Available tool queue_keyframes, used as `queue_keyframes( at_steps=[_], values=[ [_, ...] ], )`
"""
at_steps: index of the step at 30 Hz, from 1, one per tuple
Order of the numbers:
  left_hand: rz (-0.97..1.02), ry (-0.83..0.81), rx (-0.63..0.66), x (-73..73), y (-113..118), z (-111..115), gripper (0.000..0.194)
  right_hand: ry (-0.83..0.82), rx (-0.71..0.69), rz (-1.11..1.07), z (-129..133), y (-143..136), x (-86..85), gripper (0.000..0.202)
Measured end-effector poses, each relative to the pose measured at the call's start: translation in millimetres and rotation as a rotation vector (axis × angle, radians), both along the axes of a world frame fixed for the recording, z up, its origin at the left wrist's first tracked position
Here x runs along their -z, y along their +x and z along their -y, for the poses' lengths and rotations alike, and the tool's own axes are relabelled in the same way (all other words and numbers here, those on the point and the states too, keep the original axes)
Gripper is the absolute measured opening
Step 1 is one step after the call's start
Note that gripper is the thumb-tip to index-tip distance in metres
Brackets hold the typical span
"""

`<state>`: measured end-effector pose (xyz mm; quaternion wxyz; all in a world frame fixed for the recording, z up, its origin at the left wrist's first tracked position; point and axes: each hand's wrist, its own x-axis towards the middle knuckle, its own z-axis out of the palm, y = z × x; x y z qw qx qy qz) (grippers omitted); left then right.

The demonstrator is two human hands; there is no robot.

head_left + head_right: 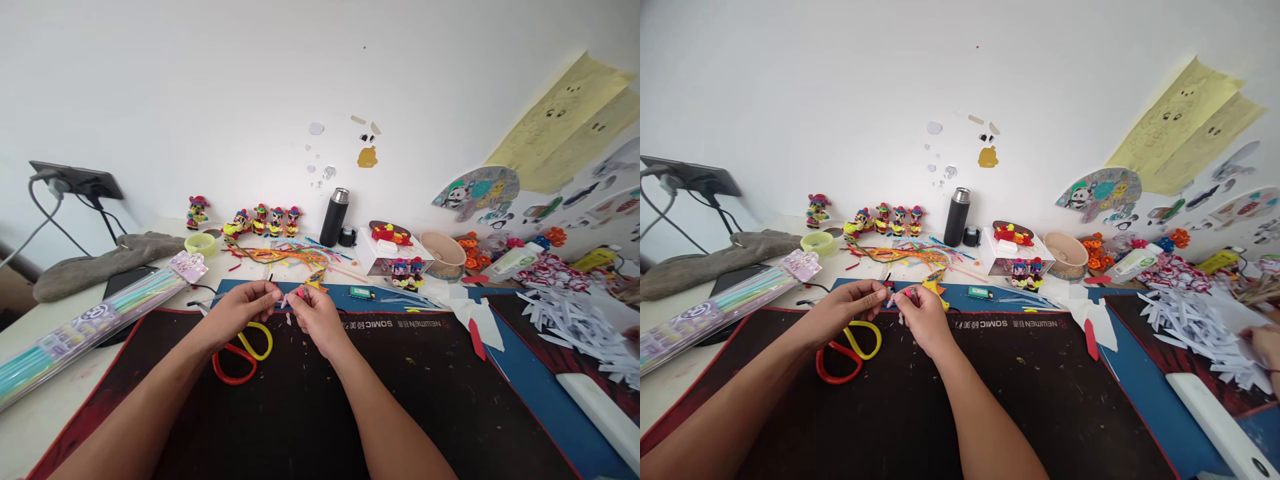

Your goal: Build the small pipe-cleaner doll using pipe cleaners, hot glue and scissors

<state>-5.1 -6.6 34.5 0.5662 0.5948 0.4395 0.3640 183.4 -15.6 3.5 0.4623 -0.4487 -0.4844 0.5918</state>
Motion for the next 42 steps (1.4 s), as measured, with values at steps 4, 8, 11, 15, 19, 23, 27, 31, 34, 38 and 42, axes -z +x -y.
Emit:
queue_keyframes(
  at_steps=[4,8,11,15,19,23,27,31,34,38,42],
  values=[
    [-0.019,0.011,0.001,0.5,1.0,-0.4,0.055,0.05,-0.024,0.068,-0.3,0.6,5.1,0.039],
    [-0.033,0.012,-0.004,2.7,0.4,-1.7,0.053,0.053,-0.043,0.104,0.1,0.6,4.9,0.038],
    [-0.011,-0.006,-0.007,4.6,0.1,-2.1,0.049,0.053,-0.053,0.111,1.0,0.1,3.6,0.038],
    [0.068,-0.063,-0.067,5.8,1.0,-1.9,0.045,0.067,-0.039,0.097,1.4,-0.2,3.6,0.041],
    [0.17,-0.139,-0.146,3.9,2.5,-1.6,0.045,0.072,-0.035,0.085,1.5,-0.4,4.0,0.043],
    [0.198,-0.135,-0.17,2.6,3.1,-1.9,0.043,0.063,-0.049,0.096,1.8,-0.8,5.0,0.044],
    [0.197,-0.119,-0.177,3.5,5.1,-1.5,0.044,0.088,-0.062,0.097,1.7,-1.3,7.9,0.041],
    [0.172,-0.109,-0.169,4.4,8.6,-0.5,0.047,0.094,-0.064,0.102,1.2,-2.0,9.6,0.041],
    [0.174,-0.118,-0.165,4.9,8.6,-0.5,0.049,0.092,-0.051,0.107,0.8,-1.8,9.3,0.042],
    [0.176,-0.119,-0.153,6.4,4.2,-1.8,0.049,0.094,-0.036,0.117,0.9,-1.2,7.8,0.041],
    [0.126,-0.084,-0.123,7.4,0.5,-2.5,0.05,0.105,-0.046,0.124,1.7,-1.0,6.9,0.038]
  ],
)
